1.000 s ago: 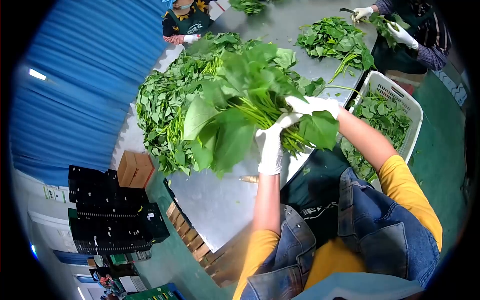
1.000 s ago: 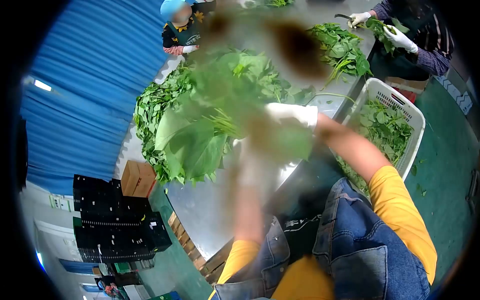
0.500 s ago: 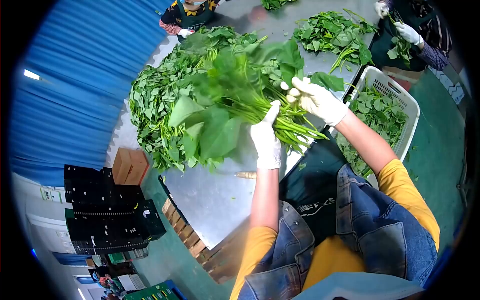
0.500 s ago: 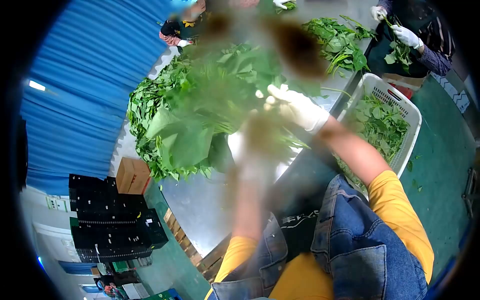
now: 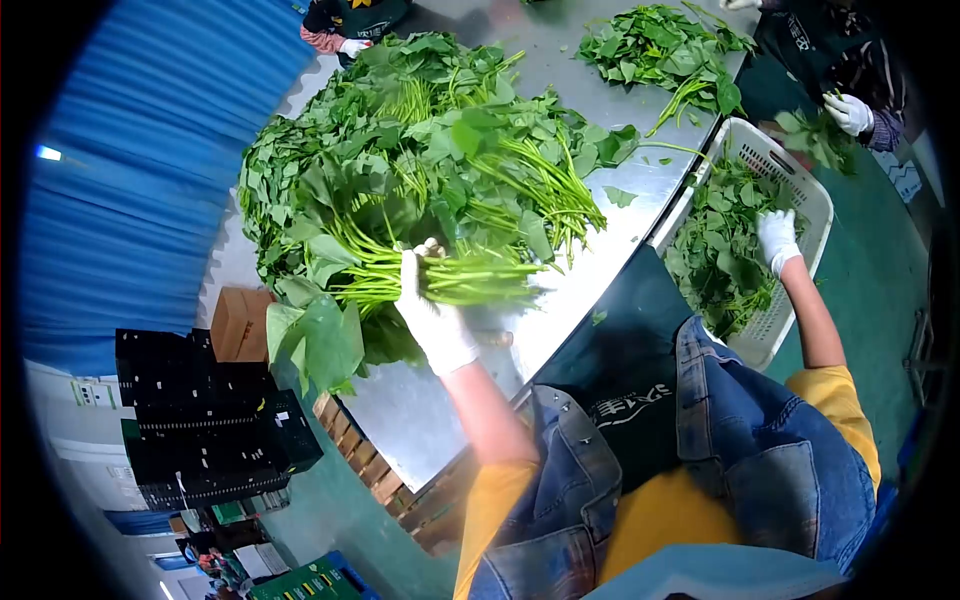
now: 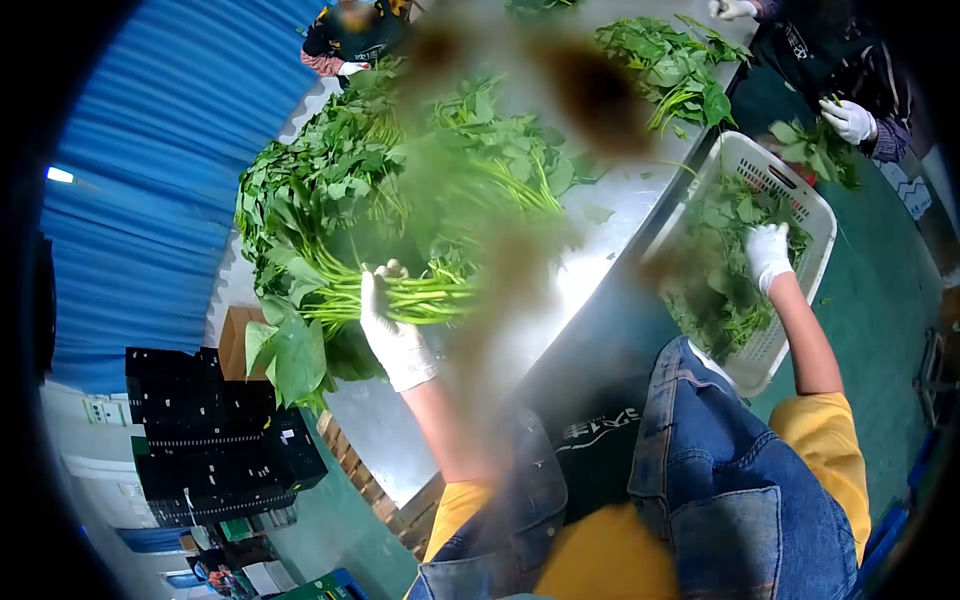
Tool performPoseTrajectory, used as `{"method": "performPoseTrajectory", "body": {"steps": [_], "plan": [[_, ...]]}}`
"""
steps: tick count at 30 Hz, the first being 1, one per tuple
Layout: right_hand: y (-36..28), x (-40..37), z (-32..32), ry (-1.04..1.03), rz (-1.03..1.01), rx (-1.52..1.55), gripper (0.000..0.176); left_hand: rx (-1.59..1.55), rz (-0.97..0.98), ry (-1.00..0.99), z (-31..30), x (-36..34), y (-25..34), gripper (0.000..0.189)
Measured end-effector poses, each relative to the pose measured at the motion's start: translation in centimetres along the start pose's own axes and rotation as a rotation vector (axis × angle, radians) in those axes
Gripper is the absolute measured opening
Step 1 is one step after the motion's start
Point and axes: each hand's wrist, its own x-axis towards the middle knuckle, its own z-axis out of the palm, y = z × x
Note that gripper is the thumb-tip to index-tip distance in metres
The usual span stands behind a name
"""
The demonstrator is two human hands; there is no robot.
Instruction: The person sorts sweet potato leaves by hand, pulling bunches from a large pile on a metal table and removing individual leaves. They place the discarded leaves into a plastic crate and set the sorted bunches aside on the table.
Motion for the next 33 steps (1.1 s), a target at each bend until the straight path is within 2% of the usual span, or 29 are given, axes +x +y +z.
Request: {"method": "performPoseTrajectory", "body": {"steps": [1,2,3,4,5,6,7,8,9,10,12,13,16,18,20,21,22,24,26,28,29,30,33], "plan": [[-0.2,0.8,-0.8,-0.01,-0.056,0.443,0.041,0.042,0.044,-0.029,0.6,-0.6,0.0,0.025],[-1.6,0.4,-5.7,0.069,-0.121,0.771,0.039,0.086,0.088,-0.055,0.9,-1.1,-0.2,0.023],[-3.8,1.5,-6.0,0.371,-0.23,0.985,0.037,-0.047,-0.003,-0.07,0.9,-1.1,-0.6,0.024],[-5.9,2.3,-9.1,0.325,-0.243,1.267,0.035,-0.357,-0.188,0.052,2.0,-1.4,-0.1,0.017],[-7.7,3.1,-11.7,0.396,-0.304,1.205,0.033,-0.427,-0.272,0.089,1.7,-0.9,-1.2,0.016],[-9.9,4.5,-13.3,0.379,-0.296,1.131,0.031,-0.496,-0.354,0.125,1.2,-0.5,-2.1,0.015],[-11.5,4.6,-15.7,0.481,-0.364,1.259,0.028,-0.457,-0.386,0.139,1.8,-1.1,-1.2,0.015],[-13.0,5.4,-17.2,0.494,-0.376,1.271,0.028,-0.437,-0.314,0.151,2.0,-1.2,-1.7,0.015],[-14.5,6.2,-18.7,0.408,-0.309,1.234,0.026,-0.392,-0.311,0.145,2.3,-1.8,-0.9,0.014],[-15.6,7.6,-18.5,0.446,-0.355,1.178,0.025,-0.347,-0.307,0.139,2.4,-2.3,-0.1,0.013],[-16.5,9.0,-19.9,0.284,-0.311,1.024,0.025,-0.277,-0.273,0.111,1.2,-2.4,-0.1,0.015],[-16.5,9.2,-20.2,0.291,-0.315,1.026,0.025,-0.211,-0.248,0.081,0.8,-2.3,0.0,0.017],[-15.6,9.0,-21.5,0.431,-0.21,1.587,0.021,-0.138,-0.214,0.191,1.4,-2.7,1.2,0.025],[-14.8,7.8,-23.0,0.385,-0.206,1.902,0.02,-0.116,-0.188,0.171,1.2,-2.8,0.5,0.03],[-14.2,6.3,-24.3,0.407,-0.217,1.907,0.019,0.283,-0.045,0.038,1.0,-2.5,-0.9,0.028],[-14.2,5.5,-24.9,0.425,-0.234,1.917,0.019,0.102,-0.209,0.107,2.7,-2.5,-0.1,0.024],[-14.3,4.7,-25.5,0.466,-0.238,1.937,0.018,0.107,-0.23,0.1,2.4,-2.1,-1.4,0.019],[-14.6,3.6,-26.2,0.428,-0.279,1.95,0.017,-0.075,-0.279,0.114,4.8,-2.0,-1.0,0.018],[-15.1,2.1,-26.8,0.521,-0.342,1.823,0.017,-0.114,-0.28,0.071,5.8,-1.9,-1.8,0.019],[-15.9,1.4,-26.5,0.533,-0.449,1.787,0.018,0.147,-0.229,-0.008,7.0,-2.3,-0.7,0.019],[-16.1,1.3,-26.1,0.588,-0.549,1.757,0.023,0.118,-0.316,0.063,7.6,-2.1,-0.7,0.019],[-16.2,1.3,-25.8,0.519,-0.583,1.671,0.023,0.07,-0.271,0.049,7.4,-2.1,-1.6,0.022],[-16.3,1.2,-25.6,0.532,-0.66,1.506,0.023,-0.095,-0.375,0.044,7.3,-2.0,-1.8,0.025]]}}
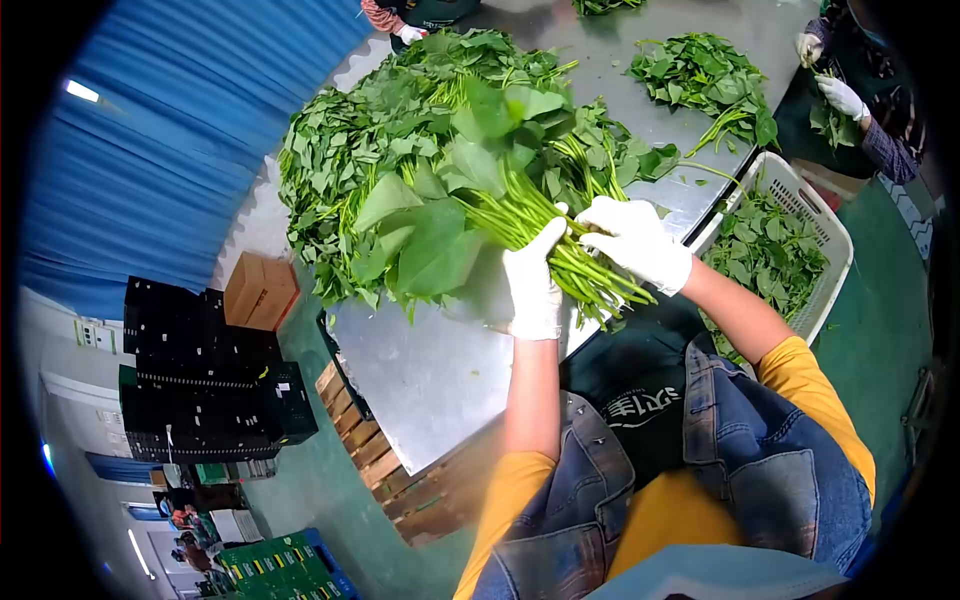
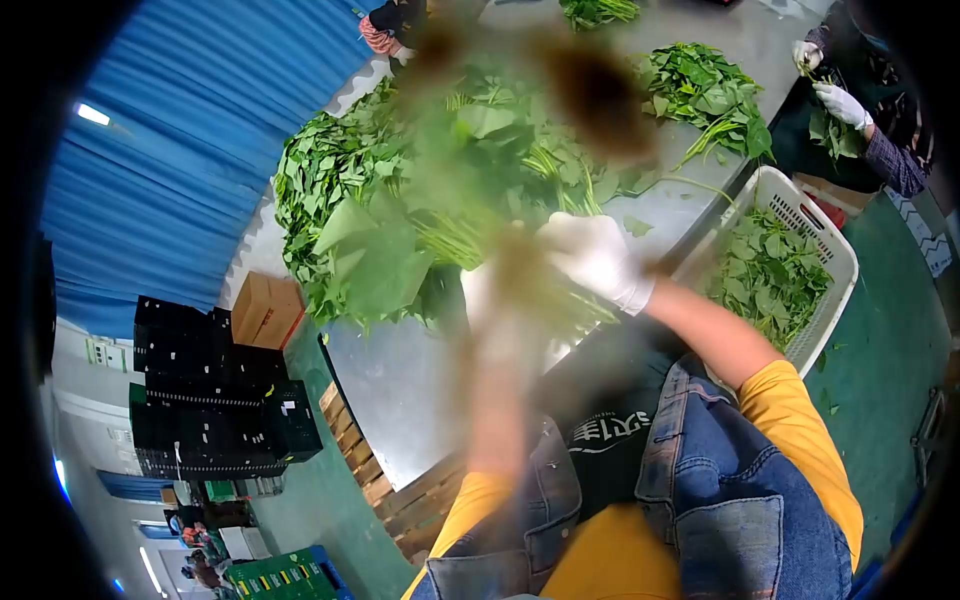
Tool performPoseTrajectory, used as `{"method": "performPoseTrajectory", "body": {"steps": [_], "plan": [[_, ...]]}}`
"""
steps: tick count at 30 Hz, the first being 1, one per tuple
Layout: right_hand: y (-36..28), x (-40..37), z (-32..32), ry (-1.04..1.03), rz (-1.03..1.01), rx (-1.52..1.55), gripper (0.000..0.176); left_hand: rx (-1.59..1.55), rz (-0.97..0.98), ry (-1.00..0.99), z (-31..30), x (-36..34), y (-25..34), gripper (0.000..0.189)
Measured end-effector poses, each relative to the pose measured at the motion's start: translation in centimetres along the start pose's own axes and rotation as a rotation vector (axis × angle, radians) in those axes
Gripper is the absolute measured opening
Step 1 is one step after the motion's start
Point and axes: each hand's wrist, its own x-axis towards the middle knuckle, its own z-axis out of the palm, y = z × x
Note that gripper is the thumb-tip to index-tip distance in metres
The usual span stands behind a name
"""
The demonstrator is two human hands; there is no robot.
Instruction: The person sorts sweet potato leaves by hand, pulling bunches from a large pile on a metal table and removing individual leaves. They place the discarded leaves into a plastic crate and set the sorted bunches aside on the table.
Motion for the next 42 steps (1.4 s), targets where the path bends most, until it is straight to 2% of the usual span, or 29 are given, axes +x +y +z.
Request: {"method": "performPoseTrajectory", "body": {"steps": [5,7,9,10,11,12,13,14,15,17,19,20,21,22,23,25,27,28,29,30,32,33,34,35,36,37,39,41,42], "plan": [[0.0,0.1,0.4,-0.012,-0.053,-0.028,0.017,0.104,-0.083,0.05,0.0,-0.6,0.1,0.026],[-0.4,0.0,0.2,-0.018,0.035,0.049,0.015,0.109,-0.048,0.02,0.2,-1.1,0.6,0.027],[-0.8,-0.5,-0.3,0.067,0.114,0.33,0.013,0.061,-0.02,0.002,-0.7,-0.1,-0.9,0.027],[-1.3,-0.8,-0.5,0.172,0.107,0.513,0.014,0.109,0.065,-0.007,-1.0,0.2,-1.3,0.026],[-2.4,-1.4,-2.4,0.263,0.101,0.209,0.013,0.11,0.066,-0.007,-1.9,0.9,-1.9,0.026],[-2.0,-2.1,-3.7,0.379,0.177,0.252,0.015,0.043,0.043,0.006,-3.1,2.0,-2.5,0.026],[0.2,-2.7,-5.1,0.573,0.111,0.265,0.018,-0.026,0.022,0.021,-4.0,2.6,-2.5,0.026],[3.7,-3.7,-6.8,0.727,0.123,0.406,0.027,-0.388,-0.028,-0.05,-4.7,2.4,-1.7,0.03],[4.9,-4.1,-8.3,0.918,0.292,1.085,0.034,-0.387,-0.021,-0.04,-5.3,2.6,-1.5,0.03],[6.1,-4.7,-9.4,0.725,0.396,1.387,0.041,-0.533,-0.134,-0.081,-6.6,3.2,-1.5,0.036],[4.1,-4.5,-7.5,0.3,0.585,1.001,0.044,-0.411,-0.11,-0.14,-7.3,4.1,-3.0,0.036],[4.6,-4.6,-6.4,-0.019,0.303,0.613,0.048,-0.304,-0.103,-0.148,-6.7,3.4,-3.0,0.038],[3.3,-4.1,-5.4,-0.194,0.498,0.853,0.046,-0.105,-0.087,-0.129,-5.9,2.9,-2.4,0.041],[2.6,-3.4,-4.8,-0.338,0.577,0.766,0.044,-0.199,-0.101,-0.151,-6.0,3.0,-2.9,0.045],[1.1,-2.3,-4.2,-0.381,0.561,0.598,0.041,-0.294,-0.114,-0.173,-6.1,3.1,-3.5,0.048],[0.9,-1.0,-2.7,-0.434,0.482,0.717,0.035,-0.309,-0.123,-0.192,-6.4,3.2,-3.9,0.051],[1.0,-0.1,-1.2,-0.461,0.17,0.651,0.029,-0.325,-0.141,-0.208,-6.6,2.8,-4.1,0.054],[0.7,0.3,-1.1,-0.505,0.308,0.8,0.024,-0.342,-0.163,-0.23,-6.7,2.7,-4.1,0.056],[-0.4,0.3,-0.8,-0.441,0.421,0.954,0.02,-0.358,-0.185,-0.253,-6.6,2.4,-3.8,0.057],[0.1,0.1,-0.3,-0.418,0.455,1.021,0.018,-0.532,-0.24,-0.298,-5.9,1.8,-3.0,0.057],[1.8,-0.7,0.7,-0.39,0.488,1.085,0.018,-0.457,-0.178,-0.249,-6.6,2.2,-3.7,0.055],[3.0,-1.4,0.5,-0.187,0.263,0.974,0.016,-0.382,-0.114,-0.199,-6.3,2.1,-3.1,0.054],[4.0,-2.4,0.1,0.009,0.045,0.851,0.015,-0.498,-0.167,-0.156,-6.2,2.1,-2.4,0.05],[3.9,-3.7,-1.3,0.224,0.449,1.352,0.012,-0.487,-0.111,-0.153,-6.6,2.1,-2.1,0.044],[4.4,-4.8,-3.7,0.264,0.385,1.628,0.013,-0.518,-0.116,-0.142,-6.7,1.7,-0.9,0.04],[7.8,-6.7,-6.4,0.256,0.386,1.628,0.013,-0.549,-0.118,-0.128,-7.0,1.2,0.3,0.037],[14.6,-9.3,-11.5,0.567,-0.207,2.172,0.057,-0.448,-0.072,-0.155,-8.0,1.2,0.9,0.033],[12.4,-9.9,-14.6,0.583,-0.075,2.068,0.091,-0.355,-0.039,-0.065,-8.5,2.1,0.6,0.031],[11.2,-9.1,-14.4,0.486,0.002,2.055,0.101,-0.294,0.071,-0.086,-7.7,1.7,0.6,0.03]]}}
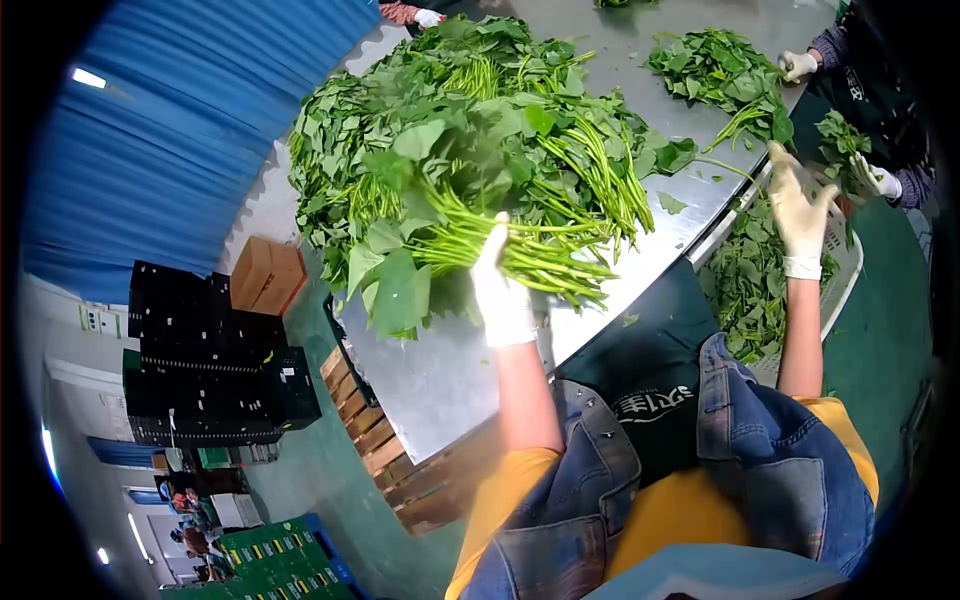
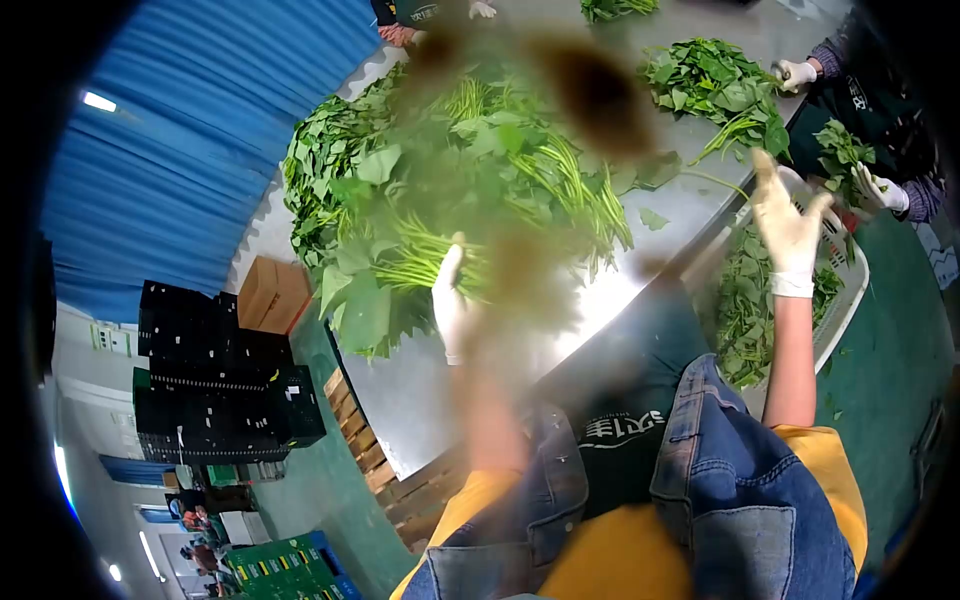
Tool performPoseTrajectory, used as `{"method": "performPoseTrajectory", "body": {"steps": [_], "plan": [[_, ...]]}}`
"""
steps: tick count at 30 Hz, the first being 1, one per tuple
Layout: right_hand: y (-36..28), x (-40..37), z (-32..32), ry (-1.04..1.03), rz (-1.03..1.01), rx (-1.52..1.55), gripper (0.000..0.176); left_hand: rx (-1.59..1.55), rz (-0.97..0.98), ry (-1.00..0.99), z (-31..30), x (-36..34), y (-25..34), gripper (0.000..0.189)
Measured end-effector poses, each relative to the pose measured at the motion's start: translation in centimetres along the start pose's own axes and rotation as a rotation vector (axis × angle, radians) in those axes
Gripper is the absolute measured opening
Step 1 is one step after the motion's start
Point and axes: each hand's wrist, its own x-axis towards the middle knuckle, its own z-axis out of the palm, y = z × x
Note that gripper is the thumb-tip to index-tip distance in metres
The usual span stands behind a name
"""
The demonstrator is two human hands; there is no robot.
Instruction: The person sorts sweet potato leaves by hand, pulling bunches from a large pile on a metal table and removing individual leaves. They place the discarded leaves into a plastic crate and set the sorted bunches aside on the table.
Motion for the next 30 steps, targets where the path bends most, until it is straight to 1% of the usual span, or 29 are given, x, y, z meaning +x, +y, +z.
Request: {"method": "performPoseTrajectory", "body": {"steps": [1,2,3,4,5,6,7,8,9,11,12,13,14,15,17,18,19,20,21,23,24,25,27,28,29,30], "plan": [[1.5,0.3,0.9,0.029,0.182,-0.108,0.1,-0.081,-0.032,0.08,1.1,-0.2,-0.3,0.028],[4.2,1.1,1.4,0.016,0.276,-0.483,0.096,0.028,-0.004,0.082,1.1,0.1,-1.1,0.028],[8.0,1.0,3.5,-0.002,0.307,-0.884,0.086,0.136,0.026,0.082,0.9,0.5,-2.1,0.028],[11.4,0.7,5.5,-0.046,0.298,-1.314,0.079,0.304,0.118,0.081,0.7,0.8,-3.6,0.026],[14.3,1.0,6.0,-0.114,0.402,-1.402,0.085,0.503,0.149,0.137,2.8,-0.8,-2.4,0.025],[17.0,1.2,6.7,-0.438,0.307,-1.641,0.097,0.543,0.196,0.131,2.2,-0.3,-3.6,0.026],[19.0,1.6,7.8,-0.515,0.487,-1.667,0.11,0.585,0.245,0.129,1.5,0.2,-4.4,0.027],[21.2,1.8,8.2,-0.66,0.502,-1.802,0.117,-0.068,0.072,0.118,5.6,-3.4,-0.1,0.03],[23.1,2.1,7.0,-0.775,0.493,-1.816,0.122,-0.063,0.112,0.151,4.9,-3.0,-0.7,0.032],[25.5,1.8,5.5,-0.653,1.005,-1.535,0.124,-0.076,0.149,0.158,4.0,-3.5,0.1,0.033],[26.9,1.3,4.7,-0.711,0.851,-1.492,0.121,-0.064,0.166,0.158,3.0,-3.5,0.6,0.035],[28.2,0.7,4.2,-0.765,0.697,-1.44,0.119,-0.127,0.181,0.174,2.2,-3.6,1.0,0.04],[29.1,0.4,4.2,-0.836,0.644,-1.481,0.105,-0.152,0.173,0.179,1.4,-3.7,1.5,0.041],[30.2,0.2,3.8,-0.847,0.648,-1.344,0.091,-0.176,0.161,0.186,0.7,-3.9,2.0,0.042],[31.6,0.0,3.9,-0.826,0.74,-1.359,0.074,-0.153,0.218,0.233,-1.0,-3.9,2.2,0.041],[32.4,-0.2,3.4,-0.838,0.748,-1.349,0.074,-0.104,0.234,0.216,-2.4,-3.3,1.8,0.04],[33.0,-0.5,2.6,-0.761,0.769,-1.275,0.066,-0.058,0.248,0.195,-3.7,-2.8,1.4,0.039],[33.5,-0.6,2.3,-0.684,0.786,-1.204,0.057,-0.012,0.177,0.17,-3.7,-3.5,2.4,0.036],[33.7,-0.7,2.7,-0.691,0.784,-1.203,0.057,-0.013,0.184,0.168,-3.4,-4.2,3.5,0.036],[34.0,-1.0,3.9,-0.515,0.852,-1.14,0.046,0.202,0.165,0.02,-3.2,-5.7,5.3,0.034],[33.8,-0.3,3.3,-0.514,0.953,-1.2,0.059,0.294,0.111,-0.013,-4.1,-6.1,5.7,0.036],[33.5,0.1,3.0,-0.587,0.861,-1.322,0.054,0.324,0.192,0.062,-7.6,-4.6,2.5,0.035],[33.5,1.2,4.0,-0.575,0.775,-1.482,0.045,0.971,0.329,0.04,-6.9,-7.6,5.8,0.034],[33.3,1.5,5.4,-0.466,0.813,-1.434,0.043,1.331,0.384,0.041,-6.2,-8.8,7.0,0.044],[33.1,2.3,4.9,-0.58,0.835,-1.447,0.042,1.327,0.376,0.035,-5.8,-9.0,7.9,0.044],[33.2,2.4,5.0,-0.643,0.842,-1.428,0.044,1.712,0.747,-0.1,-5.3,-8.8,8.7,0.049]]}}
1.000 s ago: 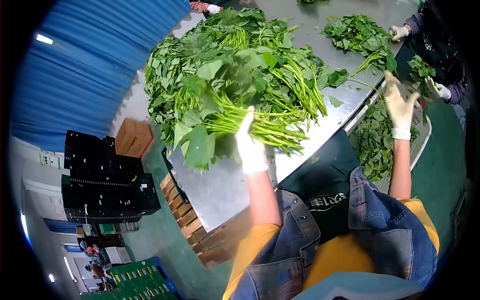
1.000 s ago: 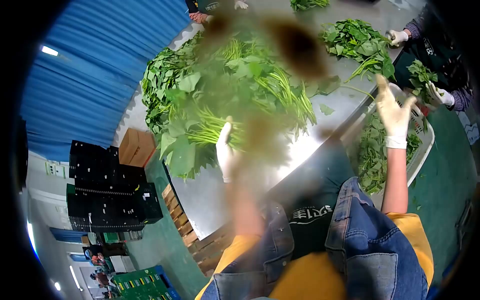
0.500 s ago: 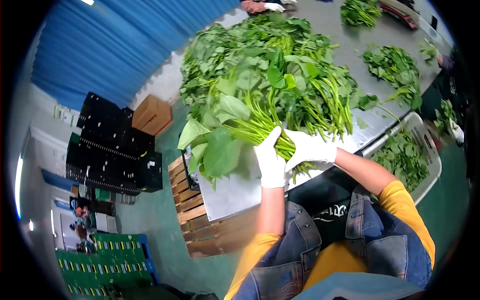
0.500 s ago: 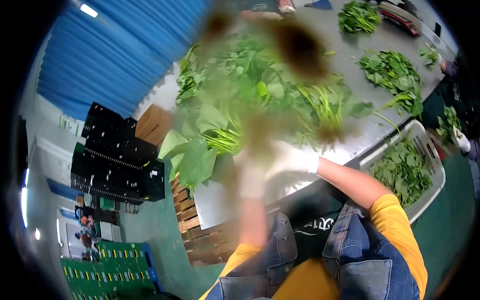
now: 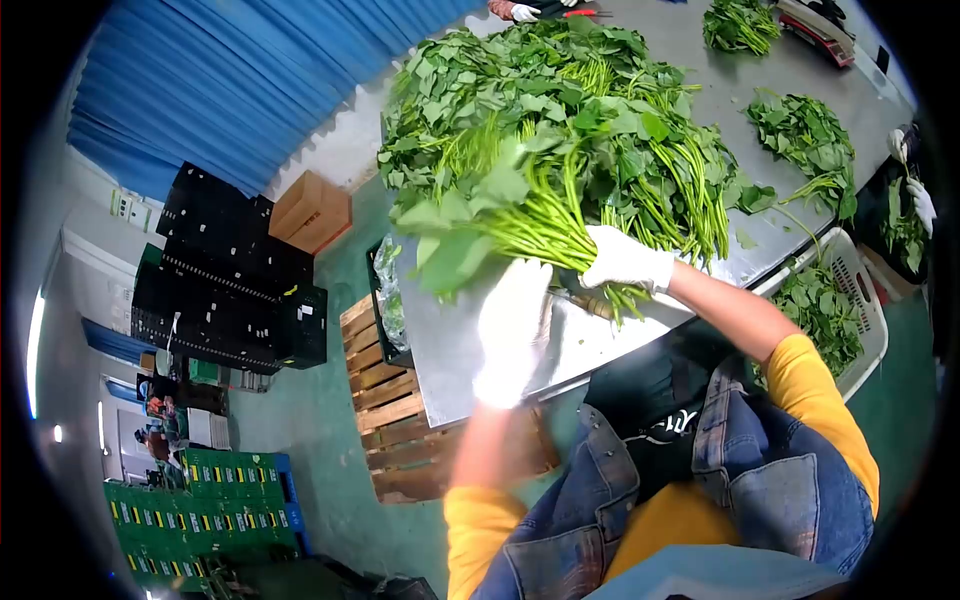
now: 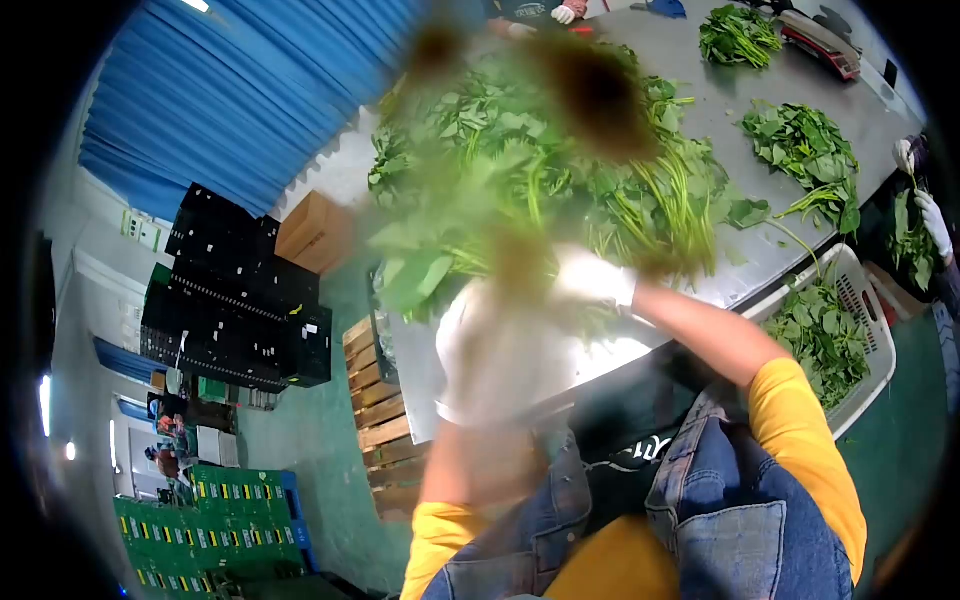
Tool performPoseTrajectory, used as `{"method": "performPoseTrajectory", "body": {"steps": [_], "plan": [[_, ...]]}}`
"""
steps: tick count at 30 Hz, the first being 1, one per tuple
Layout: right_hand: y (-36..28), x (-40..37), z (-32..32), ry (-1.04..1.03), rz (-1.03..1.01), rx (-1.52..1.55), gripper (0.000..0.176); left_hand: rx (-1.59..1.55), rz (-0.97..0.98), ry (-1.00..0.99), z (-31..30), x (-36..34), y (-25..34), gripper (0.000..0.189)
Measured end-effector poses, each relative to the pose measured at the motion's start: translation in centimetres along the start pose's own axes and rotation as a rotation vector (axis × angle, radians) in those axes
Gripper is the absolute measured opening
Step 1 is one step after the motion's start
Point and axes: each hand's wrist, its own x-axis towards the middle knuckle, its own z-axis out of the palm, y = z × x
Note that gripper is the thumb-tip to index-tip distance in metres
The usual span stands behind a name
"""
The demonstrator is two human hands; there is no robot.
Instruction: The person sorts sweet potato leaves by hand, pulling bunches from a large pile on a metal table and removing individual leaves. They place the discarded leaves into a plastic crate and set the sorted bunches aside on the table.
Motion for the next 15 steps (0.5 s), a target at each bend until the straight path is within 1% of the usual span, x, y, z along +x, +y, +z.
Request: {"method": "performPoseTrajectory", "body": {"steps": [1,2,3,4,5,7,8,9,11,12,13,14,15], "plan": [[0.0,0.0,0.2,-0.051,-0.031,-0.01,0.045,0.388,0.368,0.052,-0.6,0.6,-0.2,0.054],[1.3,0.1,0.2,-0.137,-0.088,-0.058,0.051,0.477,0.425,0.0,-1.2,1.5,-0.7,0.056],[2.6,-0.1,0.9,-0.188,-0.047,-0.009,0.057,0.567,0.479,-0.056,-1.6,2.5,-1.3,0.059],[3.4,0.0,1.5,-0.203,-0.187,-0.148,0.06,0.589,0.436,-0.109,-1.7,2.9,-1.3,0.059],[3.8,0.1,2.1,-0.216,-0.329,-0.284,0.062,0.586,0.489,-0.129,-2.7,3.0,-1.3,0.054],[-1.8,0.0,1.9,-0.401,-0.087,-0.466,0.066,0.542,0.464,-0.124,-2.7,2.1,-1.7,0.045],[0.6,0.3,2.3,-0.392,-0.207,-0.448,0.067,0.515,0.487,-0.108,-2.6,1.6,-2.5,0.035],[1.0,0.6,2.7,-0.478,-0.156,-0.284,0.069,0.466,0.473,-0.096,-2.6,1.1,-3.2,0.025],[1.4,1.8,3.7,-0.595,-0.052,-0.368,0.072,0.544,0.398,-0.186,-3.1,-0.2,-3.9,0.025],[1.2,2.9,4.0,-0.68,0.09,-0.085,0.079,0.541,0.396,-0.198,-3.7,-0.7,-3.9,0.025],[0.8,3.3,3.5,-0.597,0.164,-0.005,0.081,0.603,0.301,-0.206,-4.5,-1.4,-3.5,0.019],[0.3,4.1,2.6,-0.529,-0.117,0.192,0.075,0.667,0.206,-0.212,-5.4,-2.2,-3.5,0.013],[3.4,6.6,0.8,-0.489,-0.196,0.359,0.066,0.694,0.162,-0.137,-6.3,-3.5,-4.5,0.016]]}}
